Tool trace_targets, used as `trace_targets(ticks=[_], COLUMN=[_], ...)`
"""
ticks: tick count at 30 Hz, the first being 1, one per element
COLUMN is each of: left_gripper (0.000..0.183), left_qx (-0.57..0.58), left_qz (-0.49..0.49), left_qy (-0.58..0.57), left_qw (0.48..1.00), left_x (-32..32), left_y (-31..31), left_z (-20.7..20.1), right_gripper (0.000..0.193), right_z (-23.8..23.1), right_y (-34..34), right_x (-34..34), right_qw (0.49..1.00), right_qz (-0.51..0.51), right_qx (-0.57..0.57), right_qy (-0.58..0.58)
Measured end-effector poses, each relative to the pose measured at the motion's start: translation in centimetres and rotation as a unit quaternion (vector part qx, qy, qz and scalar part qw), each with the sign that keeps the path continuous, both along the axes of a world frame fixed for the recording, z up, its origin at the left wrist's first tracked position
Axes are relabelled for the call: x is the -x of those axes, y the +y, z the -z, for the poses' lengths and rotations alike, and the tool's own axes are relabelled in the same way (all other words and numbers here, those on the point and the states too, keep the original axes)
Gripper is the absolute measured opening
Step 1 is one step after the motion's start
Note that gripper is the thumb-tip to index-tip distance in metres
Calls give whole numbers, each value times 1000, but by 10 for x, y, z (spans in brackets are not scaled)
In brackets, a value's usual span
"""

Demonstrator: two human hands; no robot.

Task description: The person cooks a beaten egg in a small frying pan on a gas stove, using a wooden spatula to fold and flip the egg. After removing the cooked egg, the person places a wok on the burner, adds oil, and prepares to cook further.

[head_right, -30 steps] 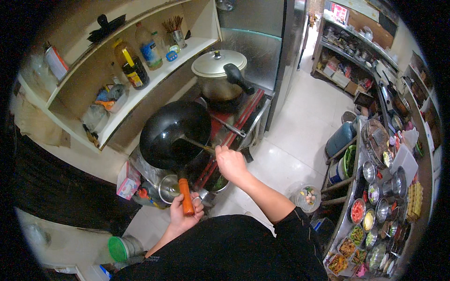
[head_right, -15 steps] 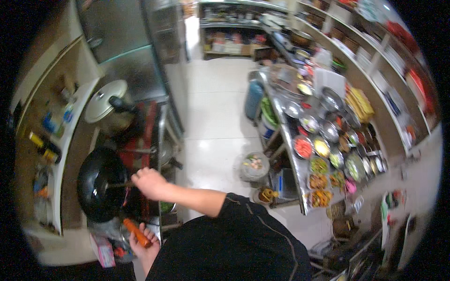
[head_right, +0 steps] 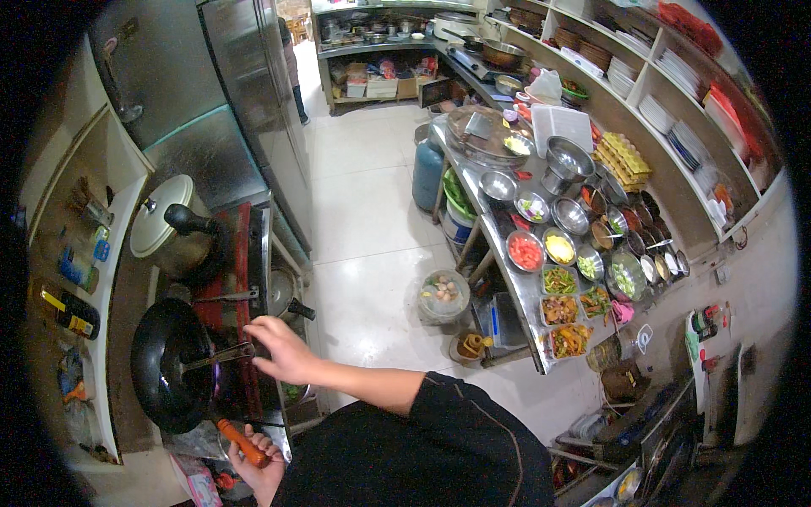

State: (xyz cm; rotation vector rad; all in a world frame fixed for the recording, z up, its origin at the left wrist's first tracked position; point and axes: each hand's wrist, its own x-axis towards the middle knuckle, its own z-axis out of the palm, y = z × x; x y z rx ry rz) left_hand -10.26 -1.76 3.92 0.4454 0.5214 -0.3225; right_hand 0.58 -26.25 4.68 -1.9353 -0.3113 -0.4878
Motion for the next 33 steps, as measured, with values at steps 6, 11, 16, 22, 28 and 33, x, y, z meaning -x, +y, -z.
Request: trace_targets(ticks=[6, 11, 16, 22, 28, 33], left_gripper=[46, 52, 49, 52, 58, 52], left_qx=[-1, -1, 6, 1, -24, -54], left_qz=[2, 13, 17, 21, -10, -18], left_qy=[17, 6, -5, -11, 39, 108], left_qw=[1000, 1000, 1000, 1000, 999, 992], left_x=[2, 6, 6, 5, 11, 31], left_y=[3, 11, 14, 16, 25, 32], left_z=[3, 7, 9, 10, 13, 34], right_gripper=[43, 40, 31, 27, 24, 23], right_z=[105, 208, 280, 322, 316, 310], right_y=[-58, -134, -190, -216, -218, -227], right_x=[36, 110, 196, 254, 243, 228], right_qw=[977, 908, 821, 746, 748, 774], right_qz=[142, 220, 275, 256, 249, 252], right_qx=[-92, -31, 123, 169, 188, 157], right_qy=[130, 356, 486, 592, 586, 559])
